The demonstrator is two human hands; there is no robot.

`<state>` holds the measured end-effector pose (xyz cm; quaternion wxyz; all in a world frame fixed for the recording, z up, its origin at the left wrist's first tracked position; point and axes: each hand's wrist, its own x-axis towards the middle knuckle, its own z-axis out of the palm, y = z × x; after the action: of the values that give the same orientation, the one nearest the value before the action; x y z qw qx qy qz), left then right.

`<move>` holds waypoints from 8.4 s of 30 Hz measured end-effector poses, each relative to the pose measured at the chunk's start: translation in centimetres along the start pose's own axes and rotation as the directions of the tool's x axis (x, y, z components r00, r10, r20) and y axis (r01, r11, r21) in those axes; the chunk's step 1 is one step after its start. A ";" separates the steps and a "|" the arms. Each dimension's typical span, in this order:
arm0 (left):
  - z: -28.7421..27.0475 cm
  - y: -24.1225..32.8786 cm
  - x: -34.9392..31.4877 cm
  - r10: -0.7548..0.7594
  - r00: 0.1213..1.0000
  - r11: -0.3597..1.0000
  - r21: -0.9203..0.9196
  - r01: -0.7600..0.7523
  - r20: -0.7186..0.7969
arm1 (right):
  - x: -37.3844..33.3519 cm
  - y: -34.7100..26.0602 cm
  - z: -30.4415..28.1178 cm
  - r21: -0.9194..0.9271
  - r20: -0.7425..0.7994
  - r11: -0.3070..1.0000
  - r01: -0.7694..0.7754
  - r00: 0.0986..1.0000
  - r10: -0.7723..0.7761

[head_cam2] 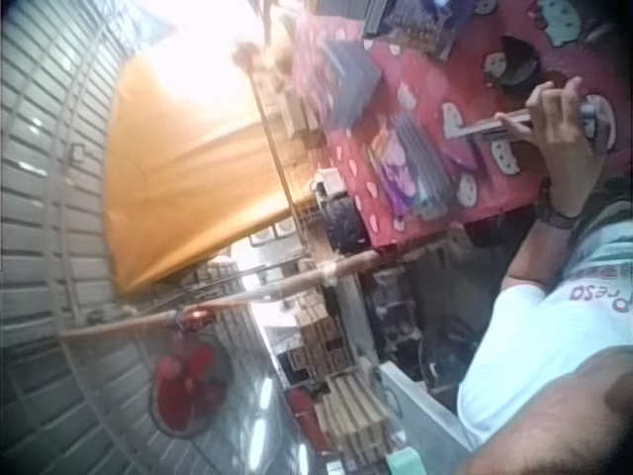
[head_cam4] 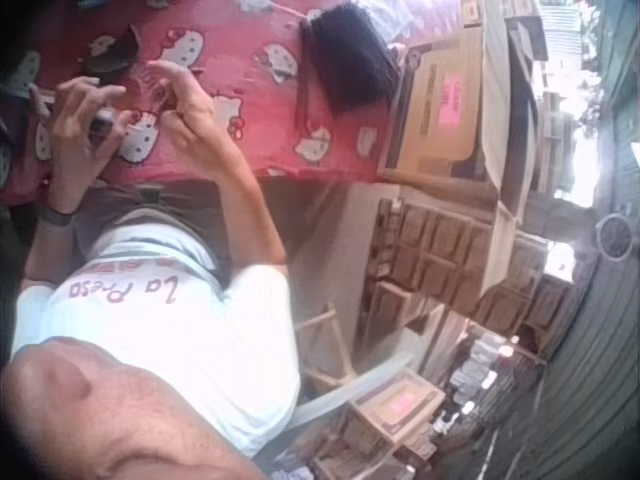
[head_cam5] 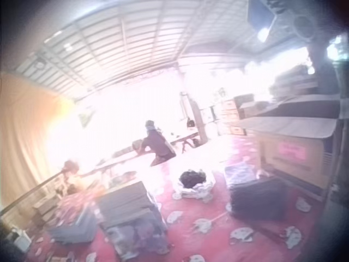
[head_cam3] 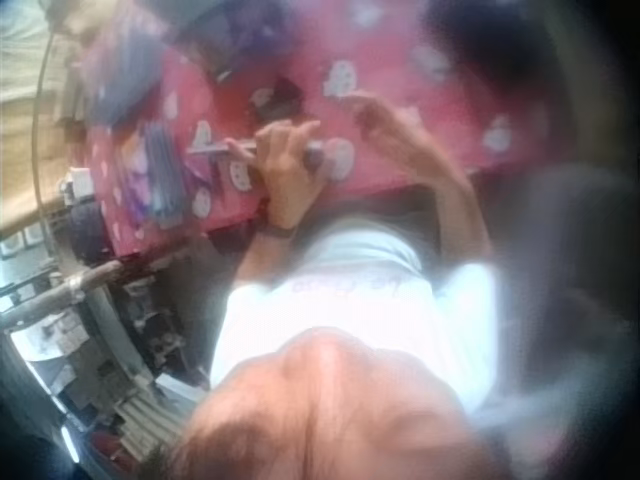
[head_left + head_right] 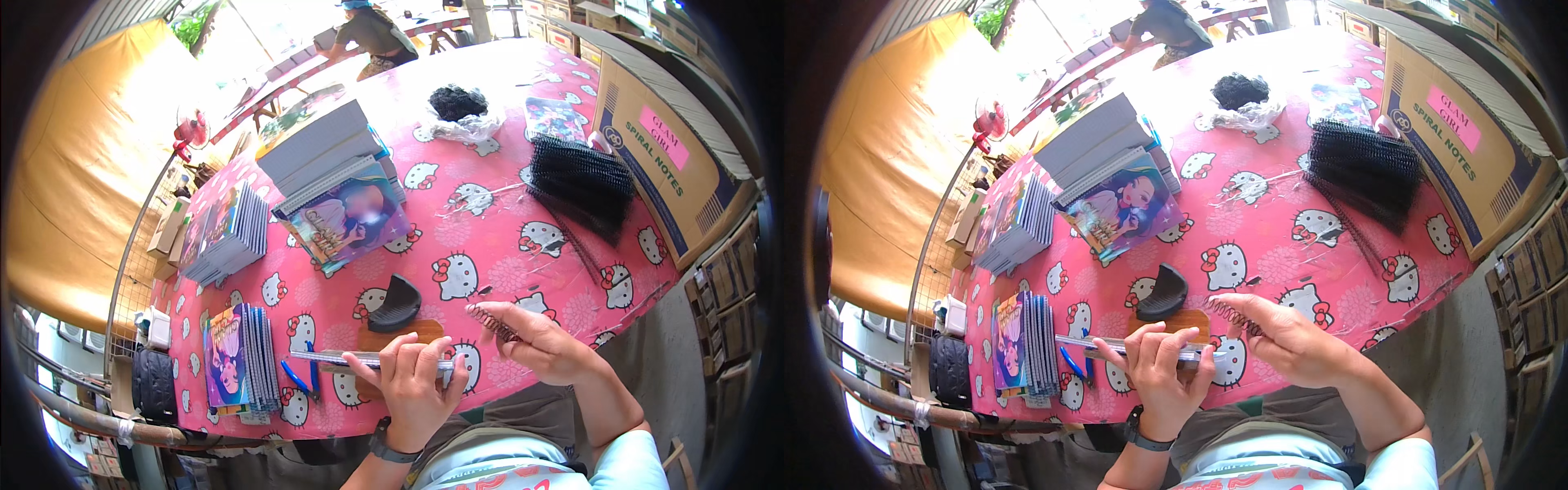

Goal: The person threads a plastic spiral coil through the pre-punched holes of a notebook stack by hand and uses a small crimping tool to trim and secure the ends of the coil.

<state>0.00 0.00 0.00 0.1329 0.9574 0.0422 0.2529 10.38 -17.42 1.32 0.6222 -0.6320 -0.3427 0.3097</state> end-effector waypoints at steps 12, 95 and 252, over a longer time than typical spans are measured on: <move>-1.8 -1.9 0.6 0.139 0.988 0.937 -0.314 -0.154 -0.070 | 0.8 0.4 0.9 -0.543 -0.054 0.723 0.427 0.842 -0.537; -0.6 -10.4 -2.1 -0.419 0.776 0.820 -0.563 0.101 -0.472 | 10.4 0.4 2.6 -0.079 0.293 0.863 0.499 0.839 -0.458; -2.7 -11.5 -1.4 -0.575 0.714 0.700 -0.692 0.175 -0.401 | 5.5 6.9 -13.9 -0.773 -0.633 0.380 -0.508 0.645 -0.427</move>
<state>-2.68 11.51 -1.55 0.4645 0.7007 0.2034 0.5018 25.27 -20.85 -4.92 0.2296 -0.9387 -0.1386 -0.2168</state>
